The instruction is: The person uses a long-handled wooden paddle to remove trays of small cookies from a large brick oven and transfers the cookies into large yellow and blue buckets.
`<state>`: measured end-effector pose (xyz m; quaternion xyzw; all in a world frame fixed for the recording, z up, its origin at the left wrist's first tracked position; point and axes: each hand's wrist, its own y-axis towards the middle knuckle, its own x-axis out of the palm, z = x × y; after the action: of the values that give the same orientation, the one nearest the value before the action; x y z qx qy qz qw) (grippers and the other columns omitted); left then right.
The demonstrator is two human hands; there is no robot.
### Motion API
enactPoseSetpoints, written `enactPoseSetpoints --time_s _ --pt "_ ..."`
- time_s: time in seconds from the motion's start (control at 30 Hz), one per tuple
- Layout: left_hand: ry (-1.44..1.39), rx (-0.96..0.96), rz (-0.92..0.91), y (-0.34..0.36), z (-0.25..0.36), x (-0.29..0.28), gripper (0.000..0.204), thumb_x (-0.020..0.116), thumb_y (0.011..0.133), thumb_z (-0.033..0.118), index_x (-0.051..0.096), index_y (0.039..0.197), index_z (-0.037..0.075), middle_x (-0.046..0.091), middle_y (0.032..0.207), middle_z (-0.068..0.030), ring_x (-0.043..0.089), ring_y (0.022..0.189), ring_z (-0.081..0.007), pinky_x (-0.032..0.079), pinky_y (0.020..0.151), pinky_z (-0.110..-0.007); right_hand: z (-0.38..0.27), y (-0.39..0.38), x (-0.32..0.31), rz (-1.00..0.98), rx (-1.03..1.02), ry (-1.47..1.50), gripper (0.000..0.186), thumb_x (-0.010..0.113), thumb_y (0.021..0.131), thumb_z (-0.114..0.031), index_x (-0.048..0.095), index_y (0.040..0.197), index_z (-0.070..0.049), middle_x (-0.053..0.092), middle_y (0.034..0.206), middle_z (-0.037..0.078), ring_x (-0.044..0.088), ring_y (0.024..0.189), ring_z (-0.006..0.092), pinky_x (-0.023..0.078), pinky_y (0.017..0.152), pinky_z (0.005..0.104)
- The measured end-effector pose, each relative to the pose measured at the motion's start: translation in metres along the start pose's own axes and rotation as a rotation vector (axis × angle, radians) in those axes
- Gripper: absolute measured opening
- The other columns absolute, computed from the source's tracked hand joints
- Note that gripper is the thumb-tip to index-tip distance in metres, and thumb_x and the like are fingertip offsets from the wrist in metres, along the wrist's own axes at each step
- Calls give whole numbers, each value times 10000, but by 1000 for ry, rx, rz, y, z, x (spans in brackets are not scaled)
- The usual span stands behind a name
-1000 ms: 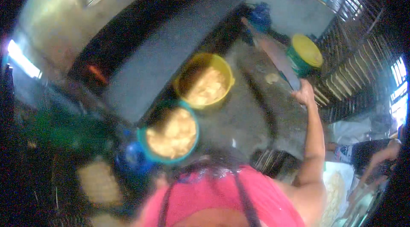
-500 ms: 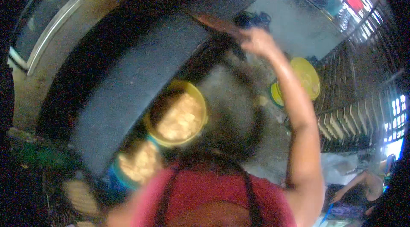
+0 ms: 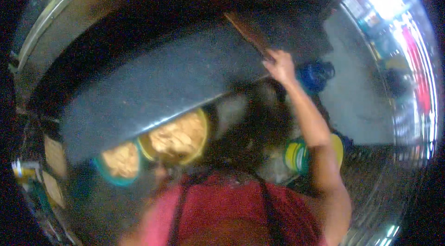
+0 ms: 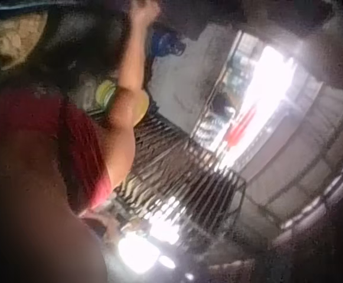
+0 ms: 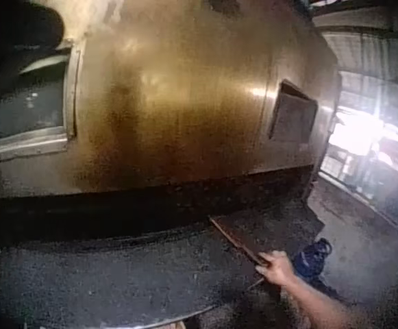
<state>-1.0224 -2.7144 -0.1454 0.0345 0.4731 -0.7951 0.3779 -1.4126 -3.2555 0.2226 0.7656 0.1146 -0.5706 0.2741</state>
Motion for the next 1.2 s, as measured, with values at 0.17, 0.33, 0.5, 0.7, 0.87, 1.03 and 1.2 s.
enactPoseSetpoints --time_s 0.17,0.33,0.5,0.7,0.87,1.03,1.2 --pt "-562 -121 -29 -172 48 44 681 486 903 587 624 1026 -69 673 860 -166 643 696 -269 511 599 -391 -11 115 56 78 -8 -20 459 652 802 -334 620 1194 -99 608 993 171 536 995 362 444 876 428" --pt "-875 -313 -145 -265 50 106 594 529 874 591 627 1134 65 665 1048 -78 644 882 -260 531 763 -411 -31 124 73 82 74 -6 415 597 840 -322 604 1210 -133 567 1094 186 482 1068 368 412 910 473" --pt "-813 81 -120 -299 177 130 560 504 902 565 605 1187 93 648 1099 -65 626 945 -237 520 801 -389 -41 96 42 10 43 36 443 568 873 -343 557 1243 -99 542 1118 188 460 1093 365 395 909 506" --pt "-667 100 -226 -346 347 177 612 467 914 577 565 1232 64 613 1155 -109 595 1022 -262 498 862 -433 -6 30 20 47 -57 -23 424 563 881 -332 556 1227 -87 534 1068 177 475 1038 358 436 837 509" --pt "-729 278 -106 -314 369 215 654 437 919 590 532 1263 42 580 1205 -146 566 1083 -303 479 889 -500 31 -40 -32 25 -203 39 451 581 870 -314 549 1236 -54 526 1038 168 485 998 346 488 785 467" --pt "-836 187 -67 -349 397 274 694 418 928 589 536 1225 -27 577 1196 -174 573 1054 -306 475 876 -495 127 -122 -51 -33 -350 117 510 631 832 -240 502 1277 -26 502 1163 191 468 1059 365 469 858 452" --pt "-758 306 -56 -370 355 332 545 422 977 448 588 1099 -56 645 984 -140 601 845 -222 480 772 -361 174 -198 -62 -252 -107 343 730 728 677 -194 432 1318 -10 563 1138 213 531 1037 397 459 900 426"
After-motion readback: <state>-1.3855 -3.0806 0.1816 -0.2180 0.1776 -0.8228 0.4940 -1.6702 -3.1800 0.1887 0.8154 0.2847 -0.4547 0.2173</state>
